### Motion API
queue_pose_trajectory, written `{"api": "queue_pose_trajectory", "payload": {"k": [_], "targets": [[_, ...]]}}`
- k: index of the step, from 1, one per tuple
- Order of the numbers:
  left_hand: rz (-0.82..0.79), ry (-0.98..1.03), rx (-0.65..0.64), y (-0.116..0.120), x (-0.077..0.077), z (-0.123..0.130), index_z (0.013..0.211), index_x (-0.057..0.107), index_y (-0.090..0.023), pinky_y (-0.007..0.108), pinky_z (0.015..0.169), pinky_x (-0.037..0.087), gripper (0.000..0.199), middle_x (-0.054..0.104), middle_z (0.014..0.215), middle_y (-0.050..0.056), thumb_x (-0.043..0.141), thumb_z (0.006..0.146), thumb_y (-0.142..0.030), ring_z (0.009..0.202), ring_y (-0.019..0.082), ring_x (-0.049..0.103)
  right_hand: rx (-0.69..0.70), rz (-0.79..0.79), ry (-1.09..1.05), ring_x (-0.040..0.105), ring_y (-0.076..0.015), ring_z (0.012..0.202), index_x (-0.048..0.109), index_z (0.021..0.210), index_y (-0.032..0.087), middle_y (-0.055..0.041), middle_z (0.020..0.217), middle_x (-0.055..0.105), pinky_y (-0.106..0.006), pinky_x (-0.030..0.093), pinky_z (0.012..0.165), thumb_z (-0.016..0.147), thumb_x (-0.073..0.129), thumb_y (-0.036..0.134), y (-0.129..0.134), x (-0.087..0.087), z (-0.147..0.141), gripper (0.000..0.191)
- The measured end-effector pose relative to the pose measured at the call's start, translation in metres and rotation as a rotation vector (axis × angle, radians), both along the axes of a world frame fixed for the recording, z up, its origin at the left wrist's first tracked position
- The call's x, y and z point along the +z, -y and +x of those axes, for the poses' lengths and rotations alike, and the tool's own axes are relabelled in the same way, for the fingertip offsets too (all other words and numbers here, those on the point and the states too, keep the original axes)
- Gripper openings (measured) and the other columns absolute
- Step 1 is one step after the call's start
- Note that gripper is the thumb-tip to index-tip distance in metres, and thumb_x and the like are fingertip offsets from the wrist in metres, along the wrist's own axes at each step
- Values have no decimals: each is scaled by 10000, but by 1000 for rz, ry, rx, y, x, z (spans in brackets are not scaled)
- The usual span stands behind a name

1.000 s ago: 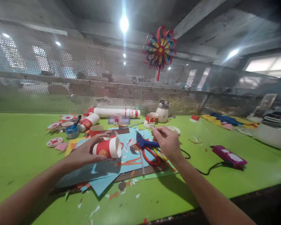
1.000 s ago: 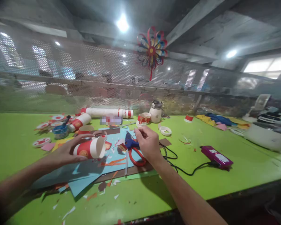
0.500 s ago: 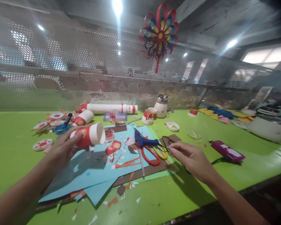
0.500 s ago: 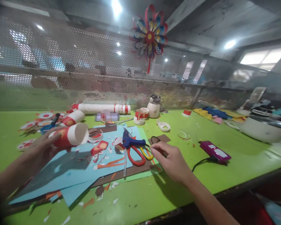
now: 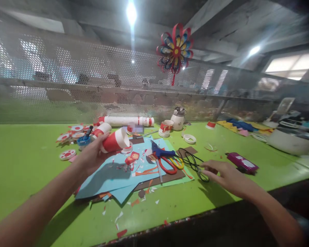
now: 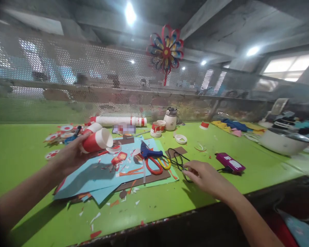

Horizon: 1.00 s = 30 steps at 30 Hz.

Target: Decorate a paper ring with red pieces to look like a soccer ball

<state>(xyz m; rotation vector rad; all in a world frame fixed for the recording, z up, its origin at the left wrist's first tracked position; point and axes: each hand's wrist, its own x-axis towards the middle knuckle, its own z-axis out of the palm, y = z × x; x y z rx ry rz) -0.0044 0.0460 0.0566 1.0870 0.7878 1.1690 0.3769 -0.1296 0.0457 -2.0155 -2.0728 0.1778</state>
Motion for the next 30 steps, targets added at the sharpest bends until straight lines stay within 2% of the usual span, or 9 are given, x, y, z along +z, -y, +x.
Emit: {"api": "queue_pose_trajectory", "payload": {"k": [4,7,11,18,26,30], "targets": [[60,-100,-107,12,-7,14,1050,638,-187,267,619,566,324,677,1041,59,700,790,-370,832,189,648,-22,-8,43,658,-282,763,698,1003,101,-158,899,724,-388,487,697,924,438,396,-1,5,5,401],[99,-213,-231,24,-20,20,1071,677,-186,299,699,557,397,647,1203,98,761,736,-383,912,233,657,-5,-7,54,646,-252,725,702,953,137,-116,834,716,-340,469,654,928,450,381,-3,2,-3,352],[158,-332,-298,26,-34,14,1100,684,-203,303,788,524,427,647,1220,97,772,725,-388,1019,261,633,0,12,48,643,-246,730,705,946,137,-115,830,713,-330,468,654,923,472,367,-8,-6,-12,328],[222,-373,-310,18,-34,5,1150,616,-189,364,808,525,553,632,1224,134,800,653,-344,962,269,648,26,168,17,655,-228,758,710,878,156,-108,841,725,-338,495,702,931,479,314,-22,-20,-32,284],[269,-420,-337,27,-36,10,1233,541,-182,402,859,531,575,617,1260,150,733,725,-372,991,272,664,72,426,-81,654,-206,761,684,839,168,-90,818,723,-338,499,732,949,475,278,-58,-27,-61,260],[301,-517,-264,31,-39,12,1309,486,-183,425,895,521,632,577,1332,164,705,744,-364,1043,296,654,72,466,-113,667,-197,713,675,818,168,-80,790,728,-313,507,685,952,481,272,-65,-32,-70,258]]}}
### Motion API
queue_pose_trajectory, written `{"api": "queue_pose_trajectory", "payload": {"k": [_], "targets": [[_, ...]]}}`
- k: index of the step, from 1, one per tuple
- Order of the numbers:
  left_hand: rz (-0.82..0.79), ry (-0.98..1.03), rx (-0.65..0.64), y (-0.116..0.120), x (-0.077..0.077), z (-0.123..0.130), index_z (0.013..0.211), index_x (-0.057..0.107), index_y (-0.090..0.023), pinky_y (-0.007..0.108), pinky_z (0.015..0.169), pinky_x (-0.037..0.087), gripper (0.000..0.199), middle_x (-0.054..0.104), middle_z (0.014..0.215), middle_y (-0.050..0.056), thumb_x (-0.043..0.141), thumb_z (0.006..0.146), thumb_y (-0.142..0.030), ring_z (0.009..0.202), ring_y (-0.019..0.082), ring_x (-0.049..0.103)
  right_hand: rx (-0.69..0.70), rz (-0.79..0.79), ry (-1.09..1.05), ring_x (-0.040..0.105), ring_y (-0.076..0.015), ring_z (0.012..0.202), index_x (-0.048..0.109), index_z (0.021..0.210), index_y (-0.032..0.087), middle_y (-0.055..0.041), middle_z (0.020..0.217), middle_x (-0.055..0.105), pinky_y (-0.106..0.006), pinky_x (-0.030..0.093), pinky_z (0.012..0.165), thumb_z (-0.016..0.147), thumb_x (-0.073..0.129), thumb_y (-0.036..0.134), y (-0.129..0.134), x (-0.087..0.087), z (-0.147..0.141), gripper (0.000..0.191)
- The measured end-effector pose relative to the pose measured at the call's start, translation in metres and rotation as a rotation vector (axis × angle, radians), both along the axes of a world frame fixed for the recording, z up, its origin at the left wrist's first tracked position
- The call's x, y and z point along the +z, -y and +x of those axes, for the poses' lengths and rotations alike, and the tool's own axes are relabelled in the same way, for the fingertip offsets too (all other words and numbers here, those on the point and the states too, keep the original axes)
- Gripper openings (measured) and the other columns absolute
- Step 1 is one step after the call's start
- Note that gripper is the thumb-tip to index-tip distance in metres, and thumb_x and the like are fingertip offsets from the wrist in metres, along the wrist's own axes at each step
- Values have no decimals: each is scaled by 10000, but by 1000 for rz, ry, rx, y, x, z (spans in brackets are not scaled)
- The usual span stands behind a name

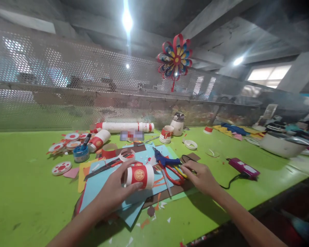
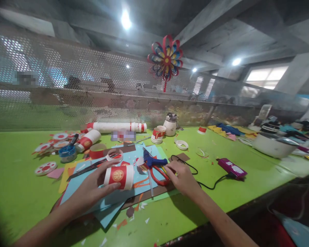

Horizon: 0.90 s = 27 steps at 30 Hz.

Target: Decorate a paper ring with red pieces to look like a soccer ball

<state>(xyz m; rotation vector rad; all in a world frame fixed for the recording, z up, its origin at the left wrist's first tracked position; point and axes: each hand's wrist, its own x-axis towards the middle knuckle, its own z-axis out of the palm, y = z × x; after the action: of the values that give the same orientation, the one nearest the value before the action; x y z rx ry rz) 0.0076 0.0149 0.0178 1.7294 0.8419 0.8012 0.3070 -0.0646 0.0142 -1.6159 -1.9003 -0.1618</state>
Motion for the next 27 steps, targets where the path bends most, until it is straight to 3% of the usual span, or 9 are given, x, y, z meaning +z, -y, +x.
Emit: {"api": "queue_pose_trajectory", "payload": {"k": [5,14,18,23,27], "targets": [[158,-102,30,7,-5,4,1247,514,-170,459,901,519,545,601,1279,173,676,775,-389,1058,318,635,42,-20,-17,703,-193,747,696,887,170,-82,868,764,-291,517,694,966,478,265,-5,-10,-17,250],[283,-175,-15,19,-4,4,1206,574,-194,477,898,503,488,638,1198,155,688,758,-350,1053,321,618,136,-56,50,658,-204,665,678,826,165,-71,733,717,-301,478,629,957,499,302,-11,-15,-42,261],[345,-169,-57,22,-12,2,1255,570,-241,513,967,461,516,621,1264,148,688,767,-359,1137,342,584,161,-17,34,643,-188,669,664,809,168,-64,734,702,-284,462,632,962,493,298,-20,-7,-47,264],[331,-171,-104,23,-16,4,1265,560,-247,491,960,482,533,620,1270,138,696,758,-338,1144,332,587,197,43,3,581,-164,624,639,750,170,-48,688,658,-280,427,615,957,498,290,-40,16,-52,279],[327,-112,-31,25,-19,4,1216,594,-257,471,942,501,519,660,1221,120,721,726,-370,1114,332,612,208,71,-30,537,-152,599,616,728,176,-28,662,620,-282,405,596,949,517,261,-58,27,-54,256]]}}
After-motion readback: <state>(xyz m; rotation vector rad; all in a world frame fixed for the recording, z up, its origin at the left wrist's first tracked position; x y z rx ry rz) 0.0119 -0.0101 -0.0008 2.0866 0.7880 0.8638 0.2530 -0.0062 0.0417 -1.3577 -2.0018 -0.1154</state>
